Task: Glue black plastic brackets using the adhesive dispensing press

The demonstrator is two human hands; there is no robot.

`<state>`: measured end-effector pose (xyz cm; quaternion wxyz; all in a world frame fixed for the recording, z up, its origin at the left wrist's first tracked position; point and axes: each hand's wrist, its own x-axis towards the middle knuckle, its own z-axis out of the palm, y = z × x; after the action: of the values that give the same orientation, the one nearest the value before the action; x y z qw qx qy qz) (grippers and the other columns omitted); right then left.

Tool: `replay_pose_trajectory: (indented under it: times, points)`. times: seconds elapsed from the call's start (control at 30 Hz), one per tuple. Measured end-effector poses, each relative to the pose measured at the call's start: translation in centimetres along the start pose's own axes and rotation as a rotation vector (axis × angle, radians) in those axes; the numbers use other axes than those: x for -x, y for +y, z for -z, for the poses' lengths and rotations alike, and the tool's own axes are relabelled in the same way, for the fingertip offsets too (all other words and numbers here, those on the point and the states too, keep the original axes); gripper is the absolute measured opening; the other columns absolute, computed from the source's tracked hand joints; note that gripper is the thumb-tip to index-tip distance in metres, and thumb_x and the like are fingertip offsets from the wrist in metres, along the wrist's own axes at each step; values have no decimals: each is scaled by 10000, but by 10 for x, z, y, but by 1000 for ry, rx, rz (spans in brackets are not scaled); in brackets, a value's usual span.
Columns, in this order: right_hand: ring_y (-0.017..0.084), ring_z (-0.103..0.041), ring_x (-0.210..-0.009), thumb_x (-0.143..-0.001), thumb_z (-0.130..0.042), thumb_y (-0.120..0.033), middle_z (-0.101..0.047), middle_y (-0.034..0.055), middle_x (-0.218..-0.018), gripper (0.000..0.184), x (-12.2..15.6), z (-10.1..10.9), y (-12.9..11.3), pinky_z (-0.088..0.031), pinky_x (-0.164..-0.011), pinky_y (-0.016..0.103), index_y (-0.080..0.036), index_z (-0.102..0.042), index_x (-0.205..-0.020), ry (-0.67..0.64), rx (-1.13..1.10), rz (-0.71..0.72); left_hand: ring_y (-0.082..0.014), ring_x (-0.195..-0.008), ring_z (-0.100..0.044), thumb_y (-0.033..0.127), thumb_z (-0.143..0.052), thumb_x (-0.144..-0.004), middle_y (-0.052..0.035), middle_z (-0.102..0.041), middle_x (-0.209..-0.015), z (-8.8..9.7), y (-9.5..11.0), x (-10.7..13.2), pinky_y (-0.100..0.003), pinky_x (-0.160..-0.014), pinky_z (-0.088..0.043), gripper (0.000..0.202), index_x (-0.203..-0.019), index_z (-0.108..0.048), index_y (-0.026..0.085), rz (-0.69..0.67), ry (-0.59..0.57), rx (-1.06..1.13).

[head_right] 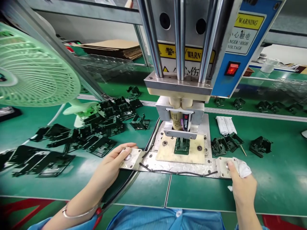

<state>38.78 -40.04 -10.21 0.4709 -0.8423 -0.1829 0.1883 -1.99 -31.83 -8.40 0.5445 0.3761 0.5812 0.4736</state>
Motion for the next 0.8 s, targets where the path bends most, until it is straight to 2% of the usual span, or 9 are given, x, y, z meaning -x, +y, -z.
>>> replay_pose_trajectory:
  times: [0.4, 0.57, 0.8]
  points:
    - [355, -693, -799, -526, -832, -652, -745, 163, -928, 655, 0, 2, -1, -491, -446, 334, -108, -753, -881, -9, 0, 7, -138, -750, -595, 615, -853, -656, -36, -688, -928, -1, 0, -1, -155, -632, -484, 630, -1087, -688, 187, -9, 12, -1]
    - [369, -678, -883, -540, -797, -688, -745, 152, -938, 654, 1, 1, -2, -508, -539, 360, -128, -752, -875, -11, 54, 2, -141, -756, -600, 612, -843, -674, -32, -686, -931, 1, -2, -2, -159, -633, -486, 603, -1085, -695, 196, -12, 15, -17]
    - [372, -670, -977, -524, -797, -672, -746, 141, -1015, 684, 1, -1, -2, -524, -618, 367, -129, -752, -938, -21, 2, -2, -133, -746, -590, 622, -831, -685, -35, -700, -950, 4, -5, -4, -148, -629, -481, 608, -1100, -690, 201, -15, 14, -41]
